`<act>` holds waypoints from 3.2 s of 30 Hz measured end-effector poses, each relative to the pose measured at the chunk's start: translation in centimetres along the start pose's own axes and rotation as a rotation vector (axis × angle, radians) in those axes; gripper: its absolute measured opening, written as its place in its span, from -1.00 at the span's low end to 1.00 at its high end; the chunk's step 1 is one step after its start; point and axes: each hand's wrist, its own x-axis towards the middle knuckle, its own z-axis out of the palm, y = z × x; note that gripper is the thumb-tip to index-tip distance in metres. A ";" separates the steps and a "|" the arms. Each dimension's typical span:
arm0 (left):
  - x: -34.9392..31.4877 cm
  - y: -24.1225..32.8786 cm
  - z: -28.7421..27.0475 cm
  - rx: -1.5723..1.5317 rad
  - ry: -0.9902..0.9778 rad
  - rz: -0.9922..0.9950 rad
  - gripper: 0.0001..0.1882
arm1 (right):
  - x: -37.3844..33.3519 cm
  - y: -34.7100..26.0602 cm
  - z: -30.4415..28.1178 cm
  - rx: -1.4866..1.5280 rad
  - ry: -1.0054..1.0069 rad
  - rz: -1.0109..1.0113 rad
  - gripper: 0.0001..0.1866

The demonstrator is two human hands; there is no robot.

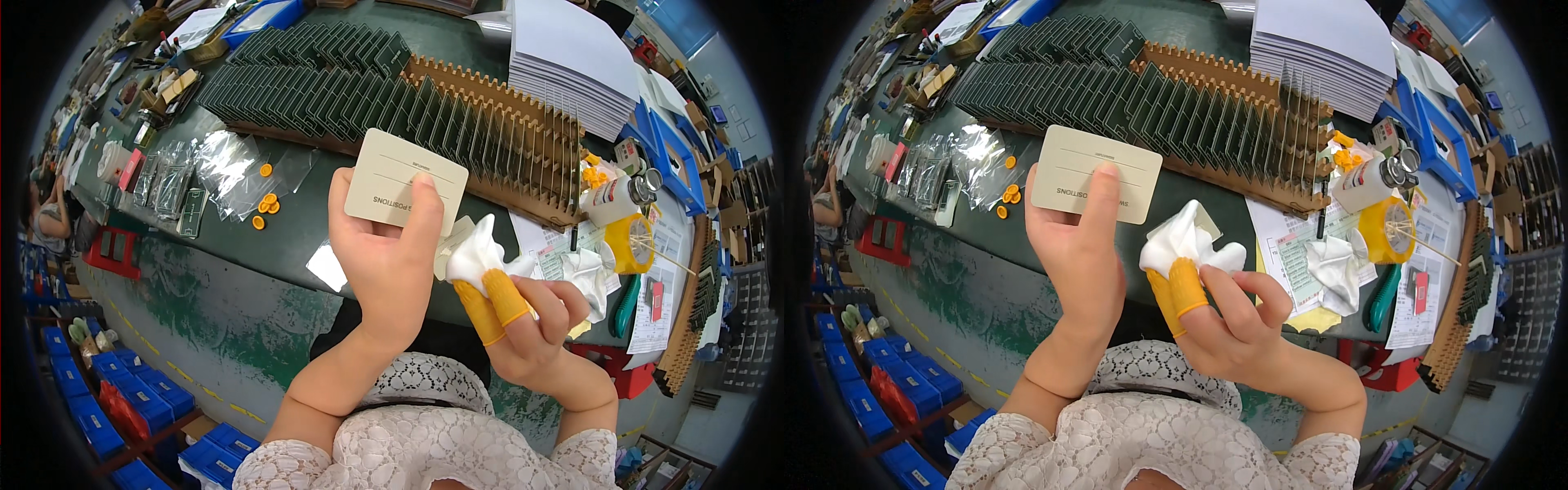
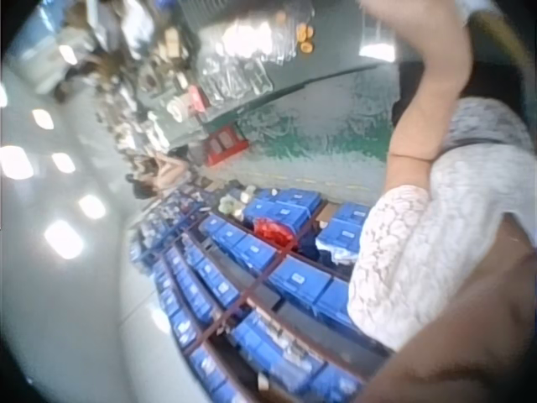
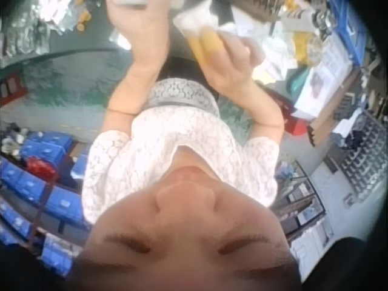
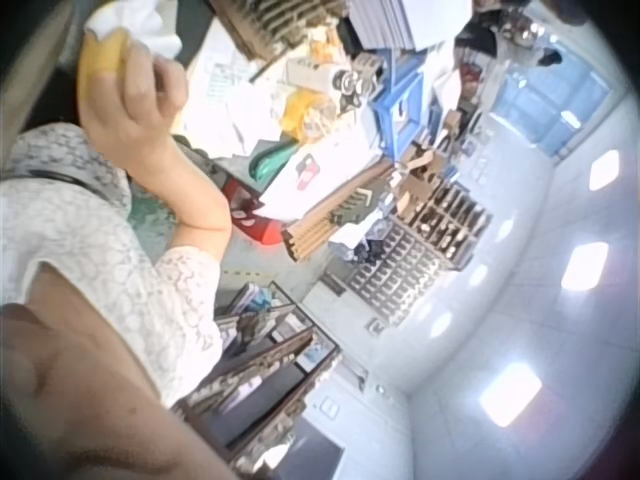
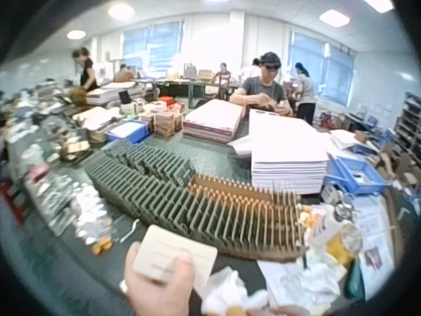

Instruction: The person applies glue to a small rectangular card using a bottle and a wooden stick. They then place a transparent plastic sheet onto the glued surface and press it down. The person repeats this process with another card, applying glue and smoothing the plastic sheet with the stick.

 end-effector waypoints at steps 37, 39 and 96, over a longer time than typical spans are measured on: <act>0.6 1.1 -2.2 0.200 -0.516 -0.666 -0.63 | -5.8 4.5 -2.3 0.457 0.074 0.859 -0.68; 0.3 1.2 -2.3 0.234 -0.548 -0.697 -0.67 | -5.4 4.9 -2.7 0.376 0.132 0.812 -0.66; -0.2 2.0 -4.5 0.212 -0.479 -0.776 -0.70 | -4.2 6.2 -3.3 -0.114 -0.209 0.296 -0.73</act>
